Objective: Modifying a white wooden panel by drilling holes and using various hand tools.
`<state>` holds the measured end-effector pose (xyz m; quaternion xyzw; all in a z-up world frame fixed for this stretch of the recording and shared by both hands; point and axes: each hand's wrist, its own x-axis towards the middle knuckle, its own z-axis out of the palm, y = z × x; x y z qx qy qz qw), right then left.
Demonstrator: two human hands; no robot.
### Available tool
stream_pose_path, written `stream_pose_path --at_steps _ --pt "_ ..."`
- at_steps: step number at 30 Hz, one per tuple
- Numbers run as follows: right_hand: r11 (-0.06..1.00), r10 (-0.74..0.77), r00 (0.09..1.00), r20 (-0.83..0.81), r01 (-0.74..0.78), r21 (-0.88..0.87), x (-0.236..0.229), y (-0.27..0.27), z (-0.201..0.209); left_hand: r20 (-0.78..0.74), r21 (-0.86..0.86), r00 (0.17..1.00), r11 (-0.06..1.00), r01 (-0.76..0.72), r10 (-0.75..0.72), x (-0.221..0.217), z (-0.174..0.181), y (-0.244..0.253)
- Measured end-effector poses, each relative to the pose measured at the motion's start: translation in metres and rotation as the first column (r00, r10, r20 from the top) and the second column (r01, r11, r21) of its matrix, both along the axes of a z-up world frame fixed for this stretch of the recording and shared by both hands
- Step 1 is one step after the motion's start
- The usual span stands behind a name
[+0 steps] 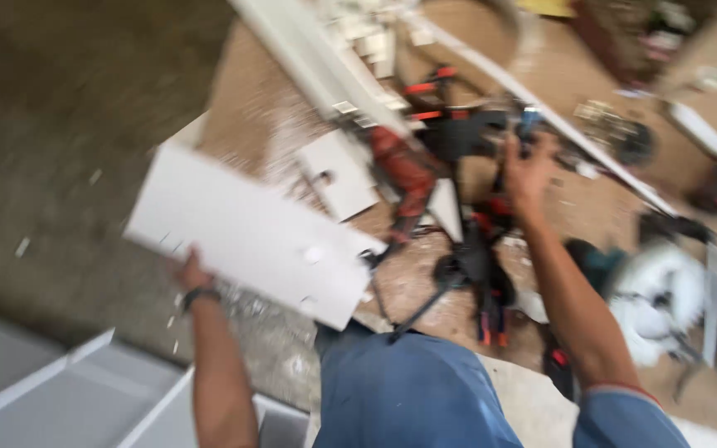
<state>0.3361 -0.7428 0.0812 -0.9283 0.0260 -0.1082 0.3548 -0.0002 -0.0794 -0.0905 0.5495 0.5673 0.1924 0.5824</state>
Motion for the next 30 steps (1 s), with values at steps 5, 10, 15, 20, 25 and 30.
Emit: stream_pose_path --at_steps 5,10,15,20,25,30 --pt "0.651 0.532 0.775 -0.341 -0.117 0.75 -0.057 0.172 0.1 0.123 -0.004 0.992 1.0 -0.004 0.005 0.013 0.041 -0.02" --pt "0.694 0.719 0.379 -0.583 -0.343 0.634 -0.129 0.331 0.084 0.021 0.025 0.987 0.987 0.16 -0.16 0.005 0.037 -0.022" --pt "0.829 0.519 0.686 -0.511 -0.549 0.106 -0.146 0.379 -0.031 0.259 -0.006 0.949 0.982 0.186 -0.178 0.005 0.027 -0.01" --pt "0.933 0.276 0.928 -0.25 -0.196 0.301 -0.134 0.334 0.024 0.083 -0.147 0.979 0.97 0.195 -0.184 0.017 0.103 -0.027" --pt "0.973 0.163 0.983 -0.081 -0.147 0.177 -0.045 0.246 0.033 -0.003 -0.156 0.984 0.972 0.176 -0.179 0.031 0.139 -0.044" --pt "0.77 0.329 0.867 -0.375 -0.476 -0.425 0.083 0.207 -0.067 -0.121 -0.142 0.985 0.984 0.105 -0.123 0.036 0.125 -0.048"
